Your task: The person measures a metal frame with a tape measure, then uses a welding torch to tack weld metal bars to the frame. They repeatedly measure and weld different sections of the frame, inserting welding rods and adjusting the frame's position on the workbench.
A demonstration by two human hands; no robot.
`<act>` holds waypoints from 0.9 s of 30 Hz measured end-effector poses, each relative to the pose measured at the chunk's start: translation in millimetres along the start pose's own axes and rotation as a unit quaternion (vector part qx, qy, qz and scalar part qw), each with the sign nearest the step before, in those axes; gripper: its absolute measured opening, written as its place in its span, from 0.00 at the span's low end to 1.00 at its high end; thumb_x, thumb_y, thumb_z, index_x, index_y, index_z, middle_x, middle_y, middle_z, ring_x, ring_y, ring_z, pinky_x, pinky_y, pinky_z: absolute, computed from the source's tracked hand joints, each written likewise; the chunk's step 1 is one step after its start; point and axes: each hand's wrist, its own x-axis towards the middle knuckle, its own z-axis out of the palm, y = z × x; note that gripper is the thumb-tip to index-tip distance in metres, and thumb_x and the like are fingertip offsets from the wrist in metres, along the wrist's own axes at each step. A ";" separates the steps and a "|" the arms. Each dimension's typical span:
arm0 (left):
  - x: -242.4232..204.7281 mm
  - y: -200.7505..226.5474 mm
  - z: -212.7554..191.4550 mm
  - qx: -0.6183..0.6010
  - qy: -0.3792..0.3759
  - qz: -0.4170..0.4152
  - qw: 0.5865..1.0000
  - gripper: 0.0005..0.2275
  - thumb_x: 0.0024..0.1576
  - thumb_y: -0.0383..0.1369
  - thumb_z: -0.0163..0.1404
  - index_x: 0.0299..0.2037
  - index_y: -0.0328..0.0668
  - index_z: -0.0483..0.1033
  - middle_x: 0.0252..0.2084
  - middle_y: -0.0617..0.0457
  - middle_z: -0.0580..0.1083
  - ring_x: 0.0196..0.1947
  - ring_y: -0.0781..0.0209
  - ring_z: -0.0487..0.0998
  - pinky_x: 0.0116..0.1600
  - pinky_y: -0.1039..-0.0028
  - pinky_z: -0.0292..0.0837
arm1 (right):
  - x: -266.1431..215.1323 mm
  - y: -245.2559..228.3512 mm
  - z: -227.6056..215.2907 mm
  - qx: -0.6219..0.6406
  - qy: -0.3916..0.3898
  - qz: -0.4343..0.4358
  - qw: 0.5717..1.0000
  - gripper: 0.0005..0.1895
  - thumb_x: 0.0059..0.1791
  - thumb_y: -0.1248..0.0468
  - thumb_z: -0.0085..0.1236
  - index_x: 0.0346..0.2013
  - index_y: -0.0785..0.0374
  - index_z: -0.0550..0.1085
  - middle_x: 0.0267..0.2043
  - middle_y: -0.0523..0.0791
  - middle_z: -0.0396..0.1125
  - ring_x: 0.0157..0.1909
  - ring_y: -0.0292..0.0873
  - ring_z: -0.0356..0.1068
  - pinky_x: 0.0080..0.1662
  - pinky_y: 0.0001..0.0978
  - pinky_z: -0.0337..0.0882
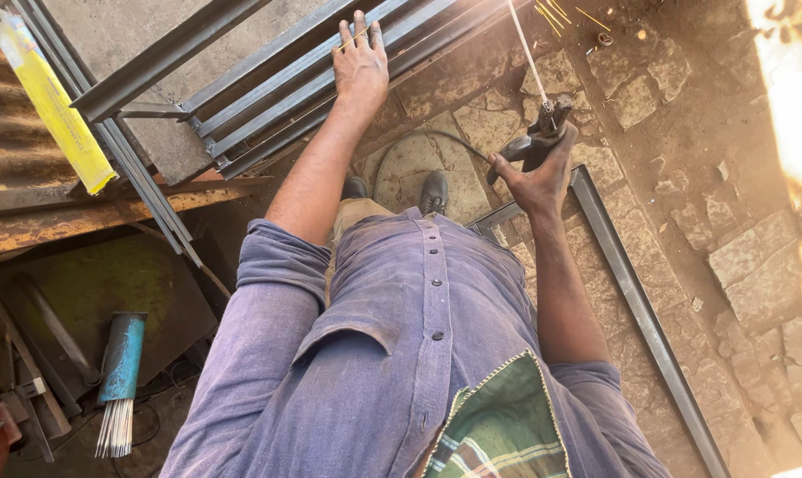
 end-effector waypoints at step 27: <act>16.0 -1.3 14.9 0.064 -0.025 0.003 0.998 0.34 0.59 0.19 0.45 0.77 0.37 0.46 0.77 0.31 0.43 0.74 0.27 0.47 0.65 0.41 0.63 | -5.1 49.2 11.7 0.102 0.001 0.103 0.989 0.63 0.38 0.50 0.82 0.71 0.67 0.47 0.59 0.58 0.59 0.64 0.59 0.68 0.62 0.56 0.73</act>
